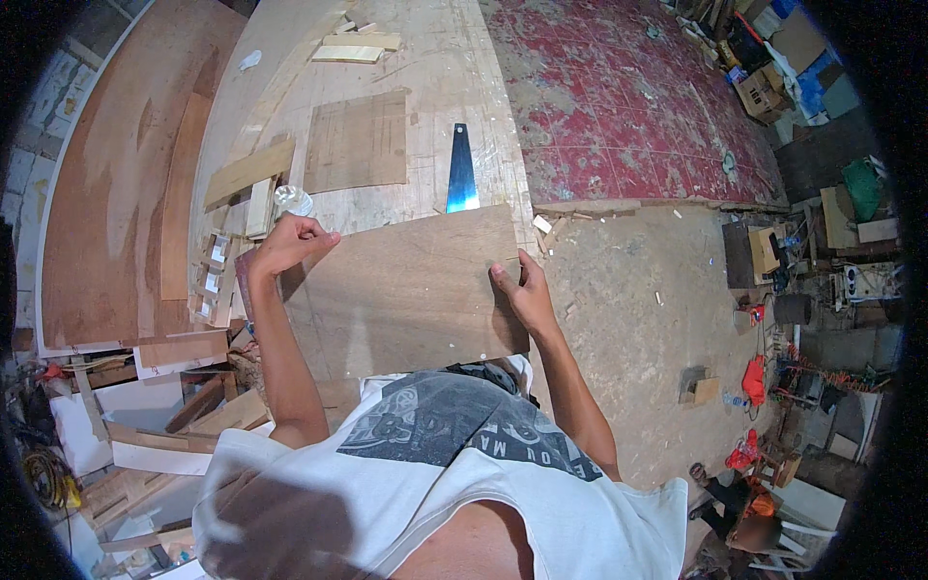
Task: The person cuts a wooden board using a handsaw, holds and aligns the board on a workbench, and cuts the board again with the handsaw.
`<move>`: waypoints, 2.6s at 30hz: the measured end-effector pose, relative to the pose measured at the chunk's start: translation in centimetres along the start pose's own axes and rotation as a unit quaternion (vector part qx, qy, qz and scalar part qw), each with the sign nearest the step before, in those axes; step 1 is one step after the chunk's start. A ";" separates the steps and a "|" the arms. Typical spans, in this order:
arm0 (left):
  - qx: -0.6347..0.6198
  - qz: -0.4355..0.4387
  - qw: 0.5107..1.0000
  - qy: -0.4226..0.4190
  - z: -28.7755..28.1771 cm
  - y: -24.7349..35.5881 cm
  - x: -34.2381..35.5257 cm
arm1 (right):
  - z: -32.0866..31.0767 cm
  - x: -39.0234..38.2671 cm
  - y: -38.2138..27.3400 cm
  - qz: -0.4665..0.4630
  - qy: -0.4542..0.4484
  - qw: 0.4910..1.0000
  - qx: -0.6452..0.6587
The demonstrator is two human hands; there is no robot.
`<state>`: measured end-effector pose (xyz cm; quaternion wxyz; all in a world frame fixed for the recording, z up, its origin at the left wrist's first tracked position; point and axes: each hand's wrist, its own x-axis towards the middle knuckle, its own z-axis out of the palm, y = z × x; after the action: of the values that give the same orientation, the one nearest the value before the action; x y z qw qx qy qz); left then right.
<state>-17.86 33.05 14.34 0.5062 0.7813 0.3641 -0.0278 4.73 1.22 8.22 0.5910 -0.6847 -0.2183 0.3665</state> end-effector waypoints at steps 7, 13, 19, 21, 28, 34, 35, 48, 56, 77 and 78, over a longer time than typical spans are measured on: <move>0.002 -0.001 1.000 -0.001 0.1 -0.9 0.1 | 0.3 -0.5 -0.7 0.002 -0.001 1.000 -0.013; 0.013 -0.005 1.000 0.006 0.4 -0.7 -0.1 | 0.0 -0.4 0.7 0.006 -0.007 1.000 -0.004; 0.016 0.010 1.000 0.003 0.3 -0.7 -0.1 | 0.1 -0.5 0.5 0.007 0.007 1.000 0.002; 0.017 0.015 1.000 0.003 0.4 -0.7 0.0 | 0.2 -0.7 0.1 0.020 0.003 1.000 0.023; 0.012 0.003 1.000 -0.005 0.4 -0.4 0.0 | -0.2 -0.5 0.9 -0.012 0.001 1.000 -0.009; -0.010 -0.006 1.000 -0.002 0.9 -0.3 -0.2 | -0.3 -0.8 0.4 0.012 -0.011 1.000 -0.005; -0.006 0.000 1.000 -0.005 0.9 -0.2 -0.3 | -0.3 -0.8 0.5 0.008 -0.008 1.000 -0.003; -0.002 0.009 1.000 0.002 1.1 -1.3 -0.3 | -0.2 -0.8 0.9 0.007 -0.004 1.000 -0.005; -0.018 0.010 1.000 -0.007 1.0 -1.4 -0.4 | -0.1 -0.9 1.1 -0.006 -0.002 1.000 -0.024; -0.014 -0.028 1.000 0.003 1.2 -0.5 -1.8 | 0.6 -1.7 0.7 0.003 -0.009 1.000 -0.024; -0.018 -0.027 0.999 0.007 1.2 -0.5 -1.9 | 0.7 -1.6 0.6 -0.004 -0.008 1.000 -0.028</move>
<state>-19.14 31.17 14.19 0.5167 0.7621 0.3890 -0.0294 3.09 0.33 8.02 0.5713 -0.6969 -0.2365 0.3633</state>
